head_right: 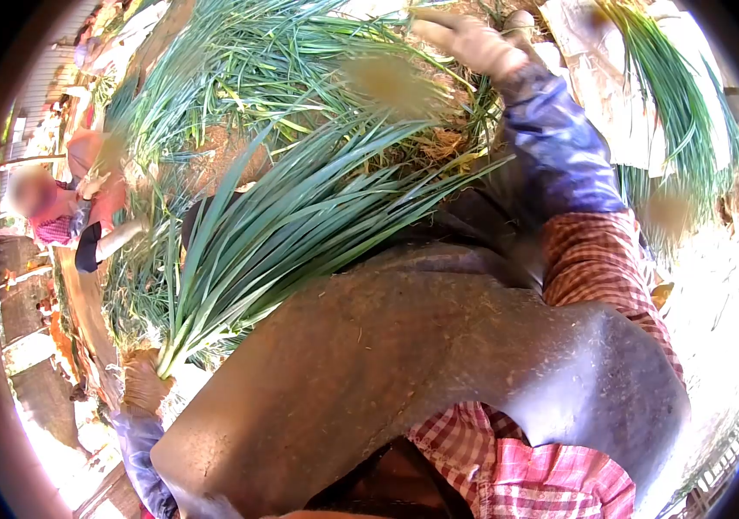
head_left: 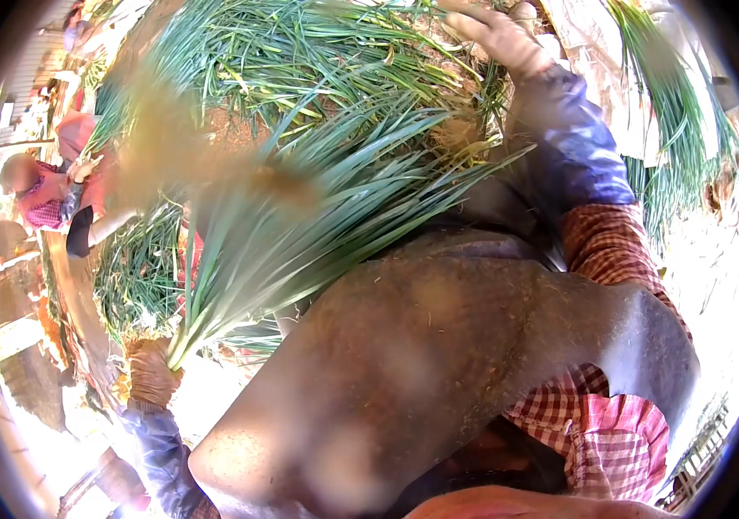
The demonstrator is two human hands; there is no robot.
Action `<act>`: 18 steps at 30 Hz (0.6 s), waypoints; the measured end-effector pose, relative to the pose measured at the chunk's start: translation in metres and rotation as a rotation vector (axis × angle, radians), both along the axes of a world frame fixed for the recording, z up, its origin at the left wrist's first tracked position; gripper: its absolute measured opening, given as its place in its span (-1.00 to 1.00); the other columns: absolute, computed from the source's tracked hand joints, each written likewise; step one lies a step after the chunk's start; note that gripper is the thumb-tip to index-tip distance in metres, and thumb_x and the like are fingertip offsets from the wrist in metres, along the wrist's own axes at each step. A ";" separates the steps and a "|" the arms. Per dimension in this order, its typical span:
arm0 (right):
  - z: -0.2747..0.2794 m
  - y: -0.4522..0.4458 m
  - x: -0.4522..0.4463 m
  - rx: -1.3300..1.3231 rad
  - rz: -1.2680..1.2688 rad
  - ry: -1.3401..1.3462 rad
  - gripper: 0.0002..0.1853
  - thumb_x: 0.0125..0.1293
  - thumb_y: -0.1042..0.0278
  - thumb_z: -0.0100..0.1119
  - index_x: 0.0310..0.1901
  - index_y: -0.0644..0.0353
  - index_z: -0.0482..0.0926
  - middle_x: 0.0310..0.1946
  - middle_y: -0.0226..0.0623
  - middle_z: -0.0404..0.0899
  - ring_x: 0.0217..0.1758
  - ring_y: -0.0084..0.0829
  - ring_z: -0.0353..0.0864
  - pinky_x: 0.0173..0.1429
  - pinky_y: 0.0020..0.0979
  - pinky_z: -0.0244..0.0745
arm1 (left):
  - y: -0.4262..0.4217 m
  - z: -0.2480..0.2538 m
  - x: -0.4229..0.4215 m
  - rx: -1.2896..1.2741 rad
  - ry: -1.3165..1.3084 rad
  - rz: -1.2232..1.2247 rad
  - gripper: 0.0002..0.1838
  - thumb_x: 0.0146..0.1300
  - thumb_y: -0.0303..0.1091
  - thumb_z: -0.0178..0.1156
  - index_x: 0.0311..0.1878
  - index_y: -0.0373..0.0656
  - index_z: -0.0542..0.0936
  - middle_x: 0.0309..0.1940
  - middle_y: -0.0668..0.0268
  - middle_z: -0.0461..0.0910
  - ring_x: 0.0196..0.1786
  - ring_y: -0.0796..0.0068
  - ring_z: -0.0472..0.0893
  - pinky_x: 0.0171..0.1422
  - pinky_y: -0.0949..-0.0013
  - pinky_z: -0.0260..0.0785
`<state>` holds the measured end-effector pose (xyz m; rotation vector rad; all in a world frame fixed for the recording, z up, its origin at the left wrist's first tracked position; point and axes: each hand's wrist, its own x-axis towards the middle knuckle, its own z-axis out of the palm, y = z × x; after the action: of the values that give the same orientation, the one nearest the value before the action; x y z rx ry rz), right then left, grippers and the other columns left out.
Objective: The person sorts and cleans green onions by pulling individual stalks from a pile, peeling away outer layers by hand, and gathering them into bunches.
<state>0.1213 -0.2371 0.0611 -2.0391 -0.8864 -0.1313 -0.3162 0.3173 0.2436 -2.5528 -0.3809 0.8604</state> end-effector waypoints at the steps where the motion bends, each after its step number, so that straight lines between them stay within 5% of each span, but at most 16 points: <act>1: -0.003 0.028 0.012 -0.004 0.107 -0.233 -0.62 0.41 0.22 -0.04 0.22 0.04 0.42 0.15 -0.19 0.50 0.11 -0.25 0.55 0.23 -0.35 0.41 | 0.009 -0.005 -0.005 0.126 0.044 0.007 -0.31 -0.13 -0.02 0.41 0.02 -0.27 0.49 -0.20 -0.07 0.53 -0.19 0.06 0.60 -0.10 0.10 0.47; 2: -0.011 0.055 0.021 -0.008 0.211 -0.464 -0.59 0.42 0.14 -0.05 0.24 0.04 0.39 0.15 -0.16 0.51 0.11 -0.24 0.54 0.24 -0.33 0.40 | 0.021 -0.009 -0.013 0.222 0.074 0.028 -0.16 -0.10 0.11 0.37 0.11 -0.35 0.36 -0.07 -0.18 0.43 -0.09 -0.01 0.55 -0.06 0.06 0.45; 3: -0.014 0.087 0.001 0.111 0.217 0.103 -0.55 0.39 0.06 -0.03 0.23 0.07 0.40 0.14 -0.10 0.49 0.13 -0.21 0.52 0.25 -0.29 0.38 | 0.034 -0.014 -0.021 0.318 0.109 0.050 0.00 -0.08 0.24 0.32 0.20 -0.44 0.24 0.06 -0.30 0.32 0.01 -0.09 0.51 -0.02 0.01 0.43; 5: -0.041 0.116 -0.022 -0.022 0.232 0.576 -0.45 0.34 -0.07 0.01 0.23 0.13 0.40 0.16 0.01 0.44 0.19 -0.15 0.47 0.28 -0.24 0.33 | 0.023 -0.002 -0.012 0.257 0.141 0.136 0.03 -0.06 0.27 0.29 0.22 -0.45 0.21 0.09 -0.33 0.28 0.04 -0.12 0.48 0.03 0.00 0.42; 8: -0.043 0.109 -0.051 -0.382 0.051 0.092 -0.33 0.32 -0.07 0.03 0.32 0.19 0.25 0.22 0.05 0.36 0.32 -0.15 0.33 0.40 -0.22 0.16 | 0.020 -0.011 -0.035 0.379 0.069 0.173 -0.02 -0.03 0.30 0.25 0.20 -0.39 0.26 0.11 -0.33 0.27 0.09 -0.17 0.44 0.09 -0.05 0.40; 11: -0.084 0.090 -0.070 -0.387 -0.087 -0.472 -0.28 0.30 -0.07 0.05 0.36 0.21 0.19 0.25 0.03 0.33 0.38 -0.19 0.26 0.46 -0.23 0.07 | 0.032 -0.018 -0.051 0.374 0.053 0.095 -0.03 -0.03 0.34 0.23 0.19 -0.36 0.28 0.10 -0.31 0.29 0.05 -0.17 0.46 0.04 -0.09 0.41; 14: -0.156 0.073 -0.047 -0.185 -0.223 0.202 -0.48 0.30 -0.13 0.06 0.00 0.21 0.44 -0.13 -0.14 0.45 0.00 -0.27 0.38 0.15 -0.26 0.24 | 0.030 -0.024 -0.050 0.378 0.091 0.136 0.05 -0.04 0.39 0.19 0.22 -0.43 0.25 0.13 -0.33 0.28 0.07 -0.13 0.47 0.02 -0.08 0.43; 17: -0.192 0.066 -0.025 0.040 -0.338 0.859 -0.46 0.30 -0.20 0.08 -0.37 0.21 0.69 -0.51 -0.31 0.57 -0.38 -0.36 0.49 -0.16 -0.29 0.41 | 0.025 -0.031 -0.043 0.407 0.065 0.206 0.13 -0.04 0.42 0.18 0.26 -0.50 0.18 0.14 -0.35 0.27 0.08 -0.08 0.48 0.01 -0.04 0.45; 18: -0.189 0.065 -0.024 0.036 -0.336 0.856 -0.46 0.30 -0.20 0.08 -0.37 0.21 0.69 -0.51 -0.31 0.57 -0.38 -0.36 0.49 -0.16 -0.29 0.41 | 0.031 -0.036 -0.047 0.403 0.064 0.211 0.13 -0.04 0.42 0.18 0.26 -0.50 0.18 0.14 -0.35 0.27 0.08 -0.08 0.48 0.01 -0.04 0.45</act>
<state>0.0969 -0.1719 -0.1277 -1.9142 -0.0088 0.5076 -0.3630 0.3482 0.2076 -2.1350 -0.7335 0.8379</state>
